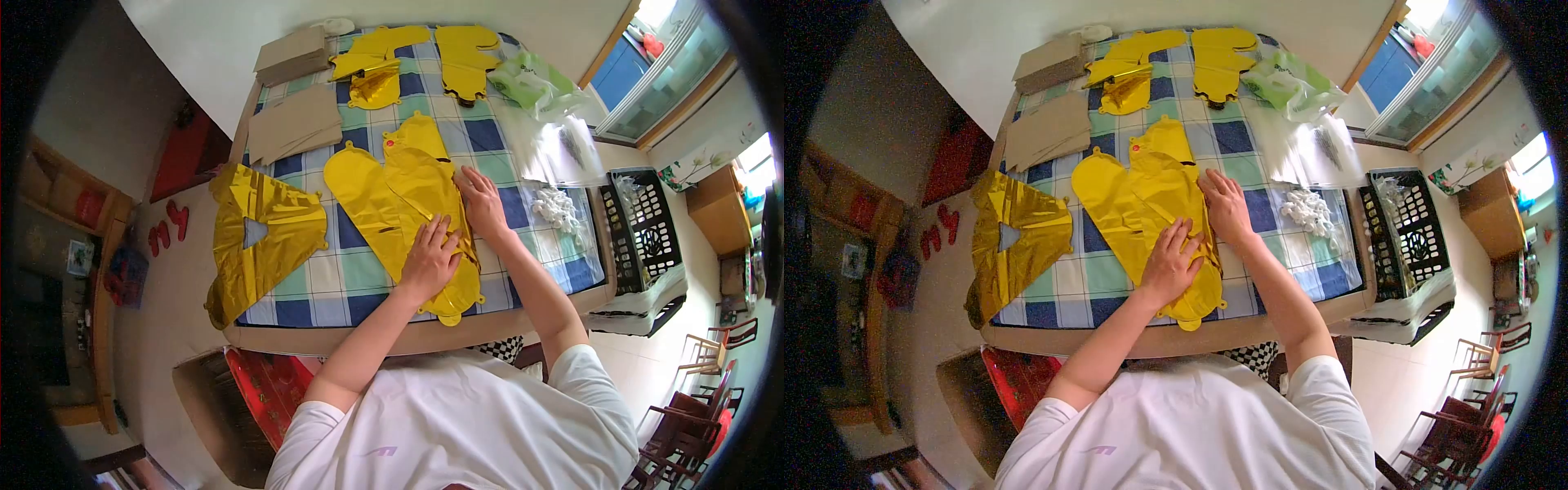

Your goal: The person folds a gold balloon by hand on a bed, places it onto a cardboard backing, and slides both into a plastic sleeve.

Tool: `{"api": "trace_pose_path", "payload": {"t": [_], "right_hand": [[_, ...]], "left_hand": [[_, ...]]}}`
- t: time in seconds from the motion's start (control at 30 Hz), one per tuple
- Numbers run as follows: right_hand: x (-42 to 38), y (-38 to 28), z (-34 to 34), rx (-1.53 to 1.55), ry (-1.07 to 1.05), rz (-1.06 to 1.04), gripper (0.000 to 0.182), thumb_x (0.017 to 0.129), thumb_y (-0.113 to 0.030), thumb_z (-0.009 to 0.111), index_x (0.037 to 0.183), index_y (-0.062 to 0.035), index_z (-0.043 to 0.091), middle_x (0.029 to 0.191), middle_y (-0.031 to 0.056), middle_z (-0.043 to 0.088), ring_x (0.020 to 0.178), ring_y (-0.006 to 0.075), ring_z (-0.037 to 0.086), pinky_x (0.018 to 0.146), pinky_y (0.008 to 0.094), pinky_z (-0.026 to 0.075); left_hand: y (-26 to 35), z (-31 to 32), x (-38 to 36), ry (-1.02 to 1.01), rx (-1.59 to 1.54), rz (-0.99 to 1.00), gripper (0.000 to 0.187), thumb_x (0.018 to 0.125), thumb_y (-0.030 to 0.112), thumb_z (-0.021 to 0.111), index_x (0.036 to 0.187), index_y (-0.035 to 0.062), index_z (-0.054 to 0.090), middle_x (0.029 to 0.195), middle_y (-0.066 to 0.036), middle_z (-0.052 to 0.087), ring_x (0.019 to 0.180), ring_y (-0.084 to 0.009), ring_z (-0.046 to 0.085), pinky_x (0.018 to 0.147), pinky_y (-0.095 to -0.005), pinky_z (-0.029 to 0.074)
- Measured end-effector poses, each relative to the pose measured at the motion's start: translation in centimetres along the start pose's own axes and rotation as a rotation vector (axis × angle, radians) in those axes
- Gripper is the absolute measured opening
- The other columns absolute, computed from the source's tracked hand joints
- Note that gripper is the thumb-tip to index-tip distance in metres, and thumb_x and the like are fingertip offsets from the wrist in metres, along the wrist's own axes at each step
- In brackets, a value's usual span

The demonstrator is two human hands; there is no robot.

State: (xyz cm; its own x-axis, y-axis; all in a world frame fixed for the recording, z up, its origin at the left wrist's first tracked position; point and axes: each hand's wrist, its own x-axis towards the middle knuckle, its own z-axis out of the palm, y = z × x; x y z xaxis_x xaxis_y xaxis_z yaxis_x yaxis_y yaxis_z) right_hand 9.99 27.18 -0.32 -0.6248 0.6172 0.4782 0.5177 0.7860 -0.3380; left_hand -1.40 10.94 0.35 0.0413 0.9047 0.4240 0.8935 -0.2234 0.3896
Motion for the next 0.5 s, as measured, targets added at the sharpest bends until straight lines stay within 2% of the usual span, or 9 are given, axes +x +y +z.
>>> {"api": "trace_pose_path", "payload": {"t": [0.07, 0.17, 0.27, 0.4, 0.5], "right_hand": [[0.0, -0.1, -0.1, -0.026, -0.023, -0.013, 0.041, 0.08, -0.001, 0.049, 0.119, -0.0055, 0.061, 0.134, 0.0152, 0.051, 0.128, 0.0305, 0.044, 0.109, 0.0453, 0.031], [0.1, -0.4, 0.1, -0.022, 0.017, 0.003, 0.043, 0.078, 0.001, 0.052, 0.118, -0.0065, 0.063, 0.132, 0.0176, 0.053, 0.123, 0.0344, 0.048, 0.106, 0.0443, 0.033], [0.0, -0.2, -0.2, -0.005, -0.035, 0.023, 0.045, 0.077, 0.0, 0.051, 0.12, -0.011, 0.062, 0.134, 0.0152, 0.051, 0.128, 0.0308, 0.044, 0.109, 0.0449, 0.029], [-2.3, -0.1, -2.4, 0.087, -0.118, -0.029, 0.048, 0.071, 0.005, 0.054, 0.114, -0.0121, 0.066, 0.133, 0.016, 0.052, 0.128, 0.0311, 0.044, 0.109, 0.0457, 0.031], [-6.0, -0.7, -4.4, 0.18, -0.18, -0.06, 0.05, 0.067, 0.008, 0.054, 0.11, -0.012, 0.069, 0.133, 0.0162, 0.052, 0.128, 0.0328, 0.044, 0.109, 0.0461, 0.032]], "left_hand": [[0.0, 0.2, 0.0, -0.003, 0.002, -0.006, 0.04, 0.086, 0.024, 0.061, 0.122, 0.0061, 0.056, 0.135, -0.017, 0.046, 0.13, -0.0339, 0.038, 0.109, -0.0472, 0.03], [-0.1, 0.3, 0.0, -0.01, 0.018, -0.007, 0.04, 0.086, 0.024, 0.061, 0.121, 0.0065, 0.056, 0.134, -0.017, 0.047, 0.129, -0.0339, 0.039, 0.108, -0.0473, 0.031], [0.0, 0.1, 0.1, -0.009, 0.015, -0.009, 0.039, 0.086, 0.024, 0.061, 0.12, 0.007, 0.057, 0.134, -0.017, 0.047, 0.129, -0.0336, 0.039, 0.108, -0.0475, 0.032], [-0.2, 0.4, -0.1, 0.005, 0.011, -0.003, 0.039, 0.086, 0.024, 0.062, 0.12, 0.0072, 0.057, 0.134, -0.016, 0.047, 0.13, -0.0327, 0.04, 0.108, -0.0477, 0.032], [0.0, 0.2, 0.0, -0.031, 0.001, -0.021, 0.04, 0.088, 0.026, 0.058, 0.123, 0.006, 0.057, 0.137, -0.018, 0.046, 0.132, -0.0332, 0.037, 0.111, -0.0465, 0.028]]}}
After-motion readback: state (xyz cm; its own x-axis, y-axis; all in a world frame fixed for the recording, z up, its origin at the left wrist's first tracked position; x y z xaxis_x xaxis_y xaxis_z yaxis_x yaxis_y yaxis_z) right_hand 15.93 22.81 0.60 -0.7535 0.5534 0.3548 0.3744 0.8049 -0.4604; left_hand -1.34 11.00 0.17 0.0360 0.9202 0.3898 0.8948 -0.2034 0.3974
